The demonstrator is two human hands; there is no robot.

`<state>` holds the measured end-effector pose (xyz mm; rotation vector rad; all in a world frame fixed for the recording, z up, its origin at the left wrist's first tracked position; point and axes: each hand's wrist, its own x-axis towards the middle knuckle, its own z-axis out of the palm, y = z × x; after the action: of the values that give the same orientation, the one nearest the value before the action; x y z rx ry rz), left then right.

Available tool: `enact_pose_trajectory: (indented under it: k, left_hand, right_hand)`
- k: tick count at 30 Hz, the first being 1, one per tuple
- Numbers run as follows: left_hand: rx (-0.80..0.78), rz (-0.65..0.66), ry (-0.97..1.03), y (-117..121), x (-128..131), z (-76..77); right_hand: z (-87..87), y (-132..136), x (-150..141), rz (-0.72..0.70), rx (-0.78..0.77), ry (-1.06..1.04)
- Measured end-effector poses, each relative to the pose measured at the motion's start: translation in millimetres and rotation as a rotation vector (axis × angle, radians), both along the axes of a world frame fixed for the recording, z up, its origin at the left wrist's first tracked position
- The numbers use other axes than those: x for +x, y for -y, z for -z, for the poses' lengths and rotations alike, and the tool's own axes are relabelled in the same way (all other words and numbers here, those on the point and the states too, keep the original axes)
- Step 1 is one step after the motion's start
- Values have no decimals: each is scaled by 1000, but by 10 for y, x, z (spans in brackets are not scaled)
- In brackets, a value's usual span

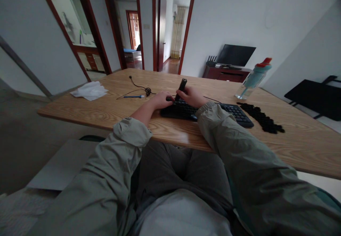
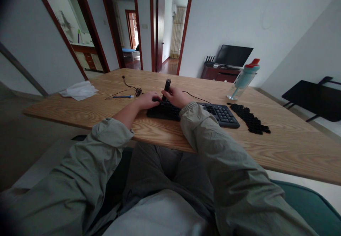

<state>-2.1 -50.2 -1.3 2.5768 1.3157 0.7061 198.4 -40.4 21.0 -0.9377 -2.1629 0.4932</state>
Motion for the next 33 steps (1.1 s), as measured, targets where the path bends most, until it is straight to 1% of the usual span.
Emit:
enact_pose_trajectory:
  k: [4,9,12,14,17,18,20,22,24,26,28,33]
  left_hand:
    - [-27,27,-1,-61,-28,50]
    - [-26,41,-12,-141,-50,107]
    - [-22,58,-6,-172,-48,128]
    - [-12,89,15,-181,-44,140]
    - [12,106,54,-176,-35,148]
    - [17,98,60,-170,-32,148]
    - [16,85,65,-158,-28,148]
    - [6,97,65,-152,-28,152]
    - [2,94,80,-153,-33,162]
    - [10,55,101,-156,-43,174]
    - [8,21,124,-156,-52,184]
    - [-74,13,195,-133,-44,182]
  right_hand:
    - [76,-33,-22,-61,-27,-115]
    - [112,55,-101,-91,-84,-208]
    - [180,78,-147,-47,-100,-252]
    - [232,84,-189,10,-93,-288]
    - [285,91,-307,59,-108,-379]
    - [294,89,-366,62,-137,-438]
    - [304,70,-505,78,-247,-608]
    - [312,33,-647,135,-381,-796]
    - [326,-8,-759,198,-444,-906]
    - [343,-37,-823,241,-419,-929]
    - [360,-51,-845,279,-366,-902]
    - [370,-60,-828,380,-308,-781]
